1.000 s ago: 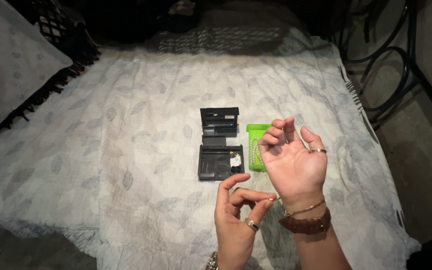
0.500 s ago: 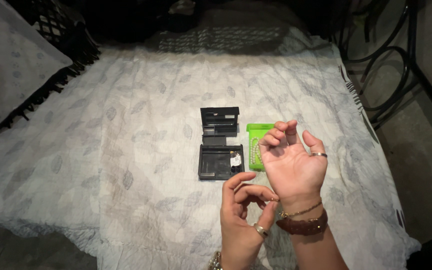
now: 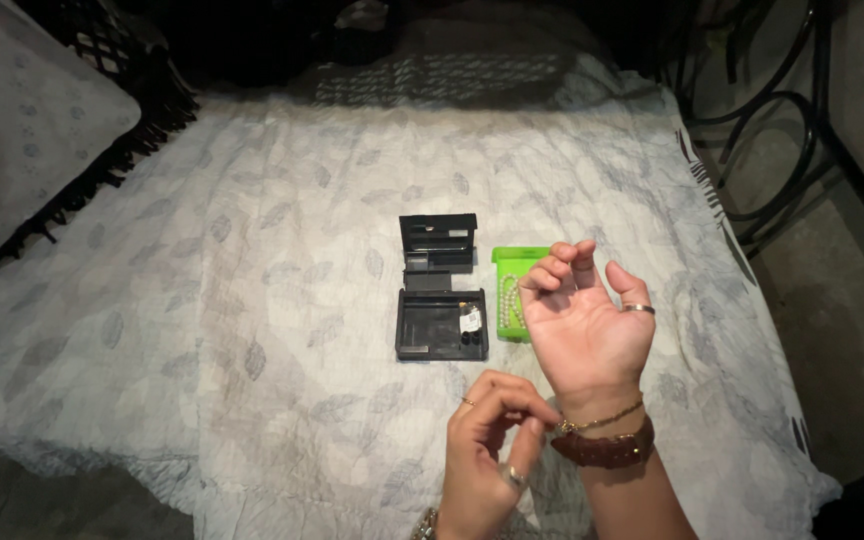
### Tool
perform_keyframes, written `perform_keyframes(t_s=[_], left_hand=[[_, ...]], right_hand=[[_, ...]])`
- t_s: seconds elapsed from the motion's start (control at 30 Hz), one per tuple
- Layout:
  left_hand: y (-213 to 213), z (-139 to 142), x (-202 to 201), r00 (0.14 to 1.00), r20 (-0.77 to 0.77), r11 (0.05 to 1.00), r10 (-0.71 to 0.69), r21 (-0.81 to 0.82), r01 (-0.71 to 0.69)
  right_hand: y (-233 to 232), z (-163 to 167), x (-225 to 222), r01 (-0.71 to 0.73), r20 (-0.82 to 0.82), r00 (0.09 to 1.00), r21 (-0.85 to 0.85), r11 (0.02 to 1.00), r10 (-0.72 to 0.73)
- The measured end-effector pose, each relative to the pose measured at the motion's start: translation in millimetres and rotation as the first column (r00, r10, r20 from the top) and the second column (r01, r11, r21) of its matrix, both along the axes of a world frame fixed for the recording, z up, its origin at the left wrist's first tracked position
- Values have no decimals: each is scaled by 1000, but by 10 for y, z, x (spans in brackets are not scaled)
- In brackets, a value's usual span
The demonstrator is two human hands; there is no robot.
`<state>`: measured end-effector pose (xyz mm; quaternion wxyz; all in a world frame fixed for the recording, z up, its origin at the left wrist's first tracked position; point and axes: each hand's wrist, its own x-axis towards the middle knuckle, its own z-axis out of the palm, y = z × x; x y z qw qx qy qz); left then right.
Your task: The person sits on a bed with a jewelry box and a green pouch of pearl necklaces. They put a metal watch on their wrist, put rings on their fingers, and put on a bracelet, then take the items off and place them back into the jewelry box.
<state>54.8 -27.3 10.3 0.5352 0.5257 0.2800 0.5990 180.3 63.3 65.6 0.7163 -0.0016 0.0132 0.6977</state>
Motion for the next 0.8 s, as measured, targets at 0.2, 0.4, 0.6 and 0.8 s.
perform_keyframes(t_s=[0.2, 0.4, 0.6, 0.8], left_hand=[[48, 54, -15, 996, 2, 995, -91, -33, 91], [112, 173, -126, 986, -150, 997, -78, 9, 80], [189, 379, -163, 963, -257, 991, 79, 127, -48], [378, 559, -164, 966, -258, 998, -10, 62, 27]], right_hand=[[8, -23, 18, 19, 42, 999, -36, 999, -18], [29, -89, 36, 47, 140, 990, -88, 995, -34], [176, -631, 47, -42, 636, 760, -160, 986, 135], [-240, -1694, 20, -298, 961, 275, 91, 950, -6]])
